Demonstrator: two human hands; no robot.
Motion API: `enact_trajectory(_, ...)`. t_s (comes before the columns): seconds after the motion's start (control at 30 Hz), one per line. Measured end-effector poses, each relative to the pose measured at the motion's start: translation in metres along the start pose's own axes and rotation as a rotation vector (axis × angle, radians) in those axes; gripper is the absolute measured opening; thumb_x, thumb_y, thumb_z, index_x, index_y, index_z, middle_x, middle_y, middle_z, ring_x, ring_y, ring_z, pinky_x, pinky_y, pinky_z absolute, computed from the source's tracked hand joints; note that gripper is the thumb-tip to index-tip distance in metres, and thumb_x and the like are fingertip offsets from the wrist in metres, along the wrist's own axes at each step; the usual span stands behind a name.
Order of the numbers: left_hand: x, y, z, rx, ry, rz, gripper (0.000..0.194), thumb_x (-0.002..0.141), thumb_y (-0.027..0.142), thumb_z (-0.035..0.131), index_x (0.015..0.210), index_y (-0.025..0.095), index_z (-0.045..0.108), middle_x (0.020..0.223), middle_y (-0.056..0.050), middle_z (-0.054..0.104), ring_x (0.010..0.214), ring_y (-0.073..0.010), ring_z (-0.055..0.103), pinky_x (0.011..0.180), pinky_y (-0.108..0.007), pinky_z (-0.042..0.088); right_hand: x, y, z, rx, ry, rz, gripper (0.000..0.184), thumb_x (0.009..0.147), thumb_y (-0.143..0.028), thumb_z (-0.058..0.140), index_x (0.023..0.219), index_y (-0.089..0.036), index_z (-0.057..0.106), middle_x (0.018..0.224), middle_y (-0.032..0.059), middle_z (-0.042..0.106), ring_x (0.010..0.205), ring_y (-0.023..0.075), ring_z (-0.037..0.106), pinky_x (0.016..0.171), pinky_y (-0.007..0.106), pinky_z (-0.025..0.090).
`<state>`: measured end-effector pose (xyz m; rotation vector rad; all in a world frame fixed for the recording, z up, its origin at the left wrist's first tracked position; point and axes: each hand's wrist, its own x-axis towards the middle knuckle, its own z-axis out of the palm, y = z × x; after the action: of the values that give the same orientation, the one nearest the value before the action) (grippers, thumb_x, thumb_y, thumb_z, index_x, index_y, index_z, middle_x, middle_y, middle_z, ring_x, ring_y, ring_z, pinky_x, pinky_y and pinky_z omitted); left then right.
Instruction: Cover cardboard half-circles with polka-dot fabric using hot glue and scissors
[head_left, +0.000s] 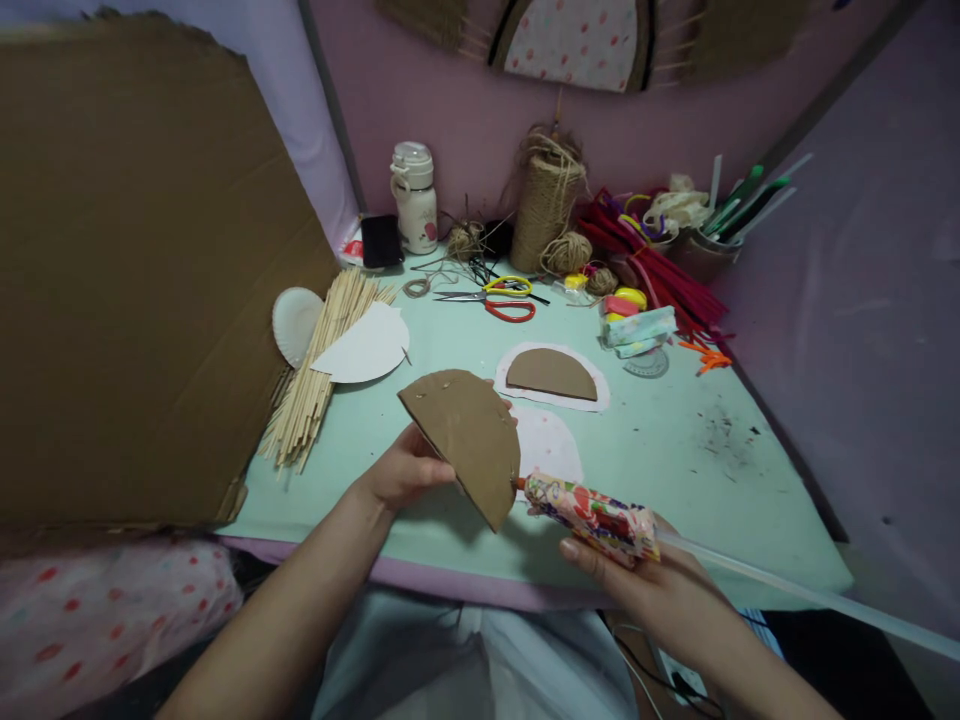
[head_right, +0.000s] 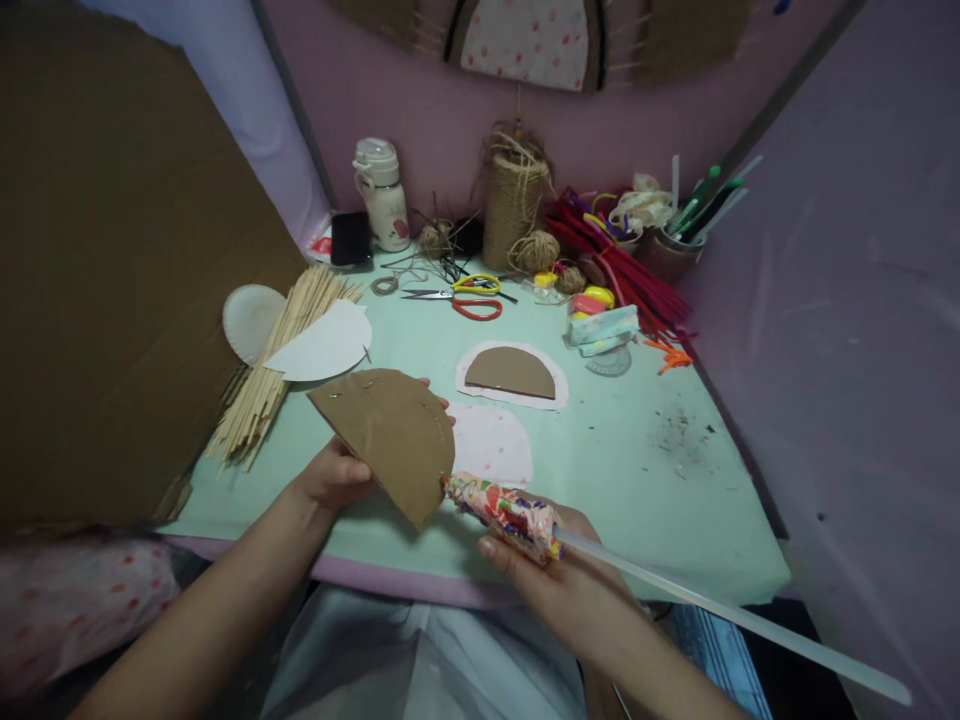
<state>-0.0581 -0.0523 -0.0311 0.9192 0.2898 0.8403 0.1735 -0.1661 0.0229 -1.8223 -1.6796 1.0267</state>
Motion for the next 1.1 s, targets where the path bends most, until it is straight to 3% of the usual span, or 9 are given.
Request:
enact_trajectory(0.4, 0.002, -0.002, 0.000, 0.044, 0.076, 0.113, 0.078, 0.064, 0.027, 0.083, 0.136, 0.028, 0.052, 0.137, -0.010, 0.058, 0.128, -0.0345, 0.050, 0.107, -0.051, 0.037, -0.005, 0.006, 0.004, -0.083, -0.034, 0.035, 0.045, 0.079, -0.052, 0.058, 0.107, -0.022, 0.077, 0.113, 0.0080, 0.074, 0.105, 0.0328, 0.067, 0.092, 0.046, 0.055)
enact_trajectory(0.53, 0.002, -0.003, 0.000, 0.100, 0.108, 0.148, 0.078, 0.065, 0.025, 0.083, 0.136, 0.030, 0.051, 0.140, -0.009, 0.056, 0.129, -0.0331, 0.049, 0.108, -0.050, 0.035, -0.005, 0.002, 0.002, -0.041, -0.060, 0.023, 0.039, 0.080, -0.050, 0.058, 0.106, -0.027, 0.077, 0.111, 0.0057, 0.075, 0.106, 0.0316, 0.068, 0.093, 0.044, 0.055)
enact_trajectory(0.67, 0.001, -0.004, -0.001, 0.147, 0.076, 0.170, 0.080, 0.068, 0.023, 0.081, 0.140, 0.032, 0.046, 0.144, -0.009, 0.051, 0.132, -0.0327, 0.046, 0.110, -0.050, 0.033, -0.005, 0.000, -0.001, 0.065, -0.067, 0.027, 0.037, 0.081, -0.052, 0.060, 0.104, -0.029, 0.077, 0.112, 0.0040, 0.075, 0.106, 0.0312, 0.068, 0.095, 0.044, 0.054)
enact_trajectory(0.87, -0.001, -0.004, 0.000, 0.283, 0.004, 0.154, 0.088, 0.067, 0.017, 0.081, 0.144, 0.032, 0.040, 0.148, -0.011, 0.045, 0.135, -0.0324, 0.041, 0.111, -0.049, 0.034, -0.010, -0.008, -0.008, 0.198, -0.043, 0.165, 0.043, 0.077, -0.056, 0.065, 0.105, -0.026, 0.077, 0.112, 0.0047, 0.075, 0.109, 0.0311, 0.067, 0.099, 0.043, 0.052)
enact_trajectory(1.0, -0.001, -0.005, 0.001, 0.448, -0.010, 0.141, 0.097, 0.061, 0.013, 0.084, 0.144, 0.031, 0.036, 0.149, -0.012, 0.042, 0.135, -0.0327, 0.042, 0.111, -0.049, 0.033, -0.009, -0.018, -0.012, 0.148, -0.079, 0.154, 0.041, 0.074, -0.059, 0.065, 0.095, -0.026, 0.079, 0.102, 0.0046, 0.077, 0.100, 0.0306, 0.070, 0.092, 0.042, 0.056)
enact_trajectory(1.1, 0.000, -0.005, 0.004, 0.498, -0.015, 0.123, 0.098, 0.059, 0.013, 0.085, 0.142, 0.033, 0.037, 0.148, -0.010, 0.043, 0.134, -0.0322, 0.043, 0.111, -0.048, 0.033, -0.005, -0.022, -0.014, 0.063, -0.074, 0.094, 0.043, 0.075, -0.058, 0.063, 0.104, -0.029, 0.077, 0.108, 0.0048, 0.075, 0.101, 0.0303, 0.069, 0.092, 0.046, 0.055)
